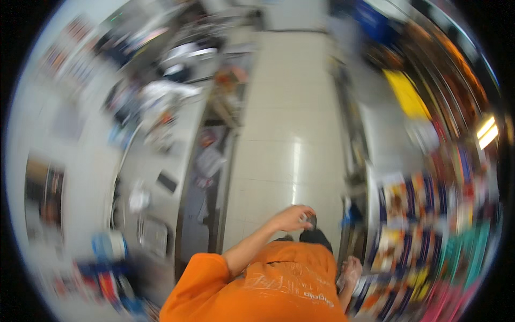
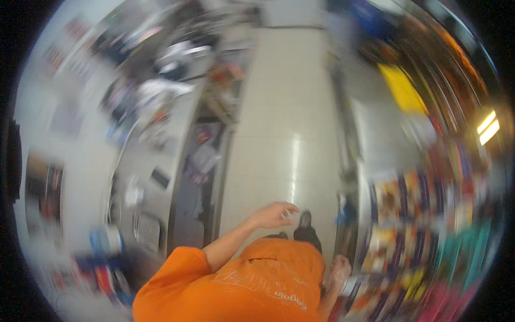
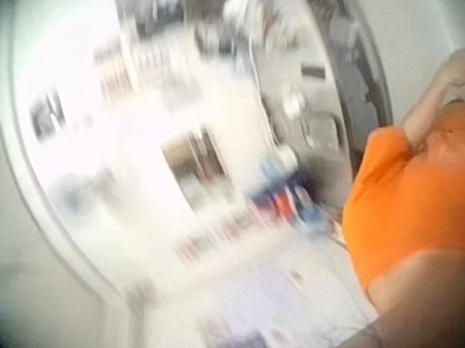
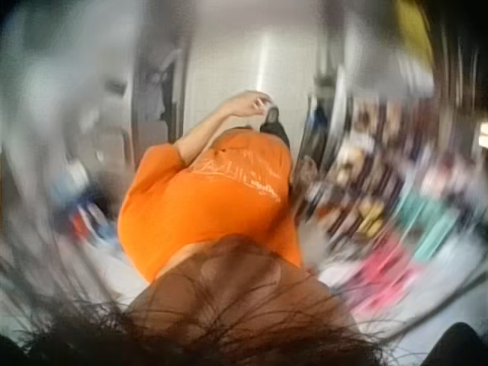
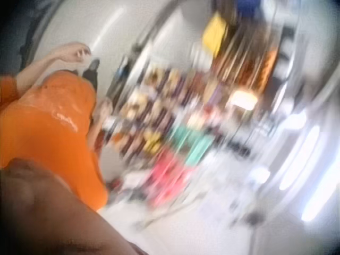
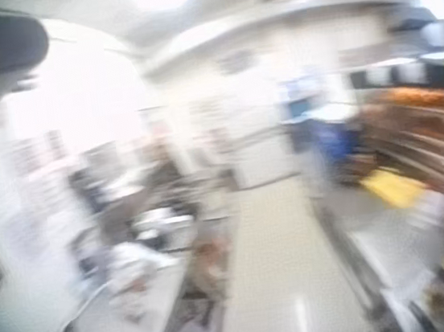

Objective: The person assembles multiple meal boxes by placing rice balls, fried chicken, scrambled eggs, and pickles into compartments. They add condiment packets, close the boxes, and arrange them on the counter. The person also handles a printed receipt and retrieves items from a heated display case.

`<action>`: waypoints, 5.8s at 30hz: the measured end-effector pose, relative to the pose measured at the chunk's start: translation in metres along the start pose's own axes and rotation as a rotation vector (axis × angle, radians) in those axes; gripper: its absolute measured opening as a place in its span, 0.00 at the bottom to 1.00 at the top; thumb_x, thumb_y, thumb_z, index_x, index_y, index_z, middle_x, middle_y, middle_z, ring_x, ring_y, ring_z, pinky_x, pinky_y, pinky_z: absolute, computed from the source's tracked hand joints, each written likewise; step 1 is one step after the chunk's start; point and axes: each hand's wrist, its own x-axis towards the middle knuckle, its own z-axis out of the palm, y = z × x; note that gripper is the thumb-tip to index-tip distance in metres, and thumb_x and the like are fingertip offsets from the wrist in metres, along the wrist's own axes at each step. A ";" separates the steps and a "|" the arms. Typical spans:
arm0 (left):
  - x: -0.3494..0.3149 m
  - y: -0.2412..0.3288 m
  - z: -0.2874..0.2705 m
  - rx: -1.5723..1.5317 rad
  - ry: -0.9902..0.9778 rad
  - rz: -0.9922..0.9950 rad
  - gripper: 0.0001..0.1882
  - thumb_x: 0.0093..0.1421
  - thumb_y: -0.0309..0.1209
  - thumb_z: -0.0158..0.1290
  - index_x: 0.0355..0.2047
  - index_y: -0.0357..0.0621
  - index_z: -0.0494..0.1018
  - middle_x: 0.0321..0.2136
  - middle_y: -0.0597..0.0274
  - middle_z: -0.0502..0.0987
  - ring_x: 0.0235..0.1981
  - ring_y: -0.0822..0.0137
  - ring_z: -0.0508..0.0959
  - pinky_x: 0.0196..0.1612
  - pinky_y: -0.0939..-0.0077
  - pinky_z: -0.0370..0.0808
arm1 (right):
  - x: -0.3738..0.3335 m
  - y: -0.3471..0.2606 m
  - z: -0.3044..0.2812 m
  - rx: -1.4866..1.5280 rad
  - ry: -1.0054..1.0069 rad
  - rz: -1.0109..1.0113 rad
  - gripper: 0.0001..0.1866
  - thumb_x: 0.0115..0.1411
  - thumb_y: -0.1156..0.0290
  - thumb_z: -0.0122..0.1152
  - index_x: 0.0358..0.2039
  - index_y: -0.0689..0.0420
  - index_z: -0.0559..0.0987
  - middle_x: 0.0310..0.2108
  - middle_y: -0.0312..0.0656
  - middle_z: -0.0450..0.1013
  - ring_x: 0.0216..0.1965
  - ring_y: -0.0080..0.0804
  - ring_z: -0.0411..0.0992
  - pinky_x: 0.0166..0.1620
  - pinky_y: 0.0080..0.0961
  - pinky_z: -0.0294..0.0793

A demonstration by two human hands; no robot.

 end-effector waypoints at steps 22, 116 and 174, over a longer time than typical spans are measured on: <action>-0.033 -0.173 -0.296 -0.088 0.813 -0.268 0.13 0.64 0.42 0.53 0.34 0.45 0.77 0.29 0.51 0.80 0.32 0.48 0.80 0.35 0.57 0.75 | 0.089 -0.510 0.496 -0.502 -1.737 -0.056 0.49 0.62 0.27 0.43 0.70 0.54 0.62 0.63 0.49 0.65 0.61 0.42 0.66 0.60 0.43 0.67; 0.393 -0.032 -0.928 -0.746 0.542 0.503 0.49 0.58 0.17 0.59 0.73 0.39 0.43 0.55 0.45 0.74 0.56 0.62 0.77 0.58 0.70 0.73 | 0.276 -1.073 0.680 0.151 -0.373 -0.805 0.08 0.59 0.73 0.70 0.26 0.61 0.81 0.27 0.34 0.77 0.29 0.19 0.73 0.33 0.21 0.73; 0.917 0.597 -0.326 0.346 0.650 1.358 0.38 0.63 0.49 0.56 0.61 0.29 0.62 0.45 0.35 0.76 0.47 0.42 0.76 0.49 0.52 0.74 | 0.410 -0.620 0.120 0.243 1.045 -0.087 0.17 0.62 0.60 0.60 0.29 0.64 0.82 0.28 0.54 0.78 0.32 0.49 0.77 0.39 0.38 0.75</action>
